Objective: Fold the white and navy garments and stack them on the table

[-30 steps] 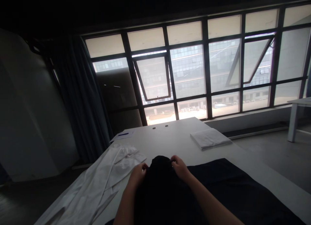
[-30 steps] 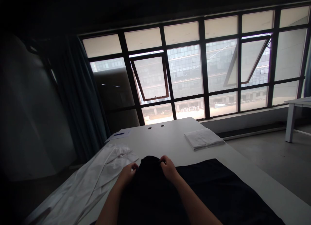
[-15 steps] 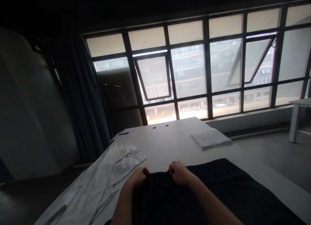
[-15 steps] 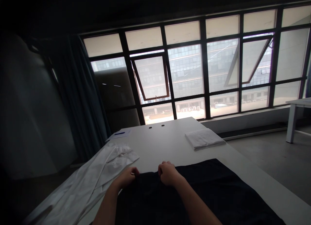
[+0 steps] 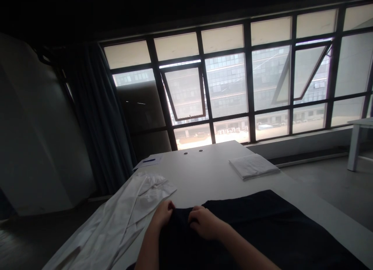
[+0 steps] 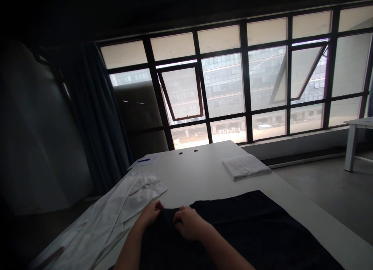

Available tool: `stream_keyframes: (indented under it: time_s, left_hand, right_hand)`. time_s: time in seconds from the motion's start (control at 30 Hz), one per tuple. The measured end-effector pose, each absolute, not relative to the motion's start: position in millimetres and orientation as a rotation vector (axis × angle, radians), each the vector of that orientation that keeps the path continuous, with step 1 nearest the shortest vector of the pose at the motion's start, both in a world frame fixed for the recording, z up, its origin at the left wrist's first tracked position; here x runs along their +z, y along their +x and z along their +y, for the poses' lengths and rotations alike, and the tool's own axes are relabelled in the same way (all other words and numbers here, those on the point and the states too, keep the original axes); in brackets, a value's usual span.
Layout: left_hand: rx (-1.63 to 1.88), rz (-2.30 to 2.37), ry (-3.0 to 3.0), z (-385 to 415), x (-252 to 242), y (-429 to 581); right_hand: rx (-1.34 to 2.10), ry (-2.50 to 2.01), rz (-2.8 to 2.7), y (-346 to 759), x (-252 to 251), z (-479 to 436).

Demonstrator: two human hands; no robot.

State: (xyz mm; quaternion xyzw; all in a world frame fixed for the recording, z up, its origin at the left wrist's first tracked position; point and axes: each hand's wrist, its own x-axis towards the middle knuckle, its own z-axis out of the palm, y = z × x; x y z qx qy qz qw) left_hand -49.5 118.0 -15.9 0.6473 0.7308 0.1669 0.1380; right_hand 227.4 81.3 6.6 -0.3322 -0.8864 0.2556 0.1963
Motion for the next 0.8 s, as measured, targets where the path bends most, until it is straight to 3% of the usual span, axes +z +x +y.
stream_keyframes:
  time_s: [0.17,0.47,0.8]
  left_hand:
    - [0.477,2.121,1.857,119.2,-12.8,-47.0]
    - [0.405,2.091,1.863,113.3,-13.3,-37.4]
    - [0.435,2.115,1.885,114.3,-9.3,-38.2]
  right_hand:
    - [0.838,-0.85,-2.454,232.9,9.4,85.8]
    - [0.615,-1.413,-2.067,256.5,-14.2,127.6]
    - [0.606,-1.293,-2.195,263.1,-25.2,124.3]
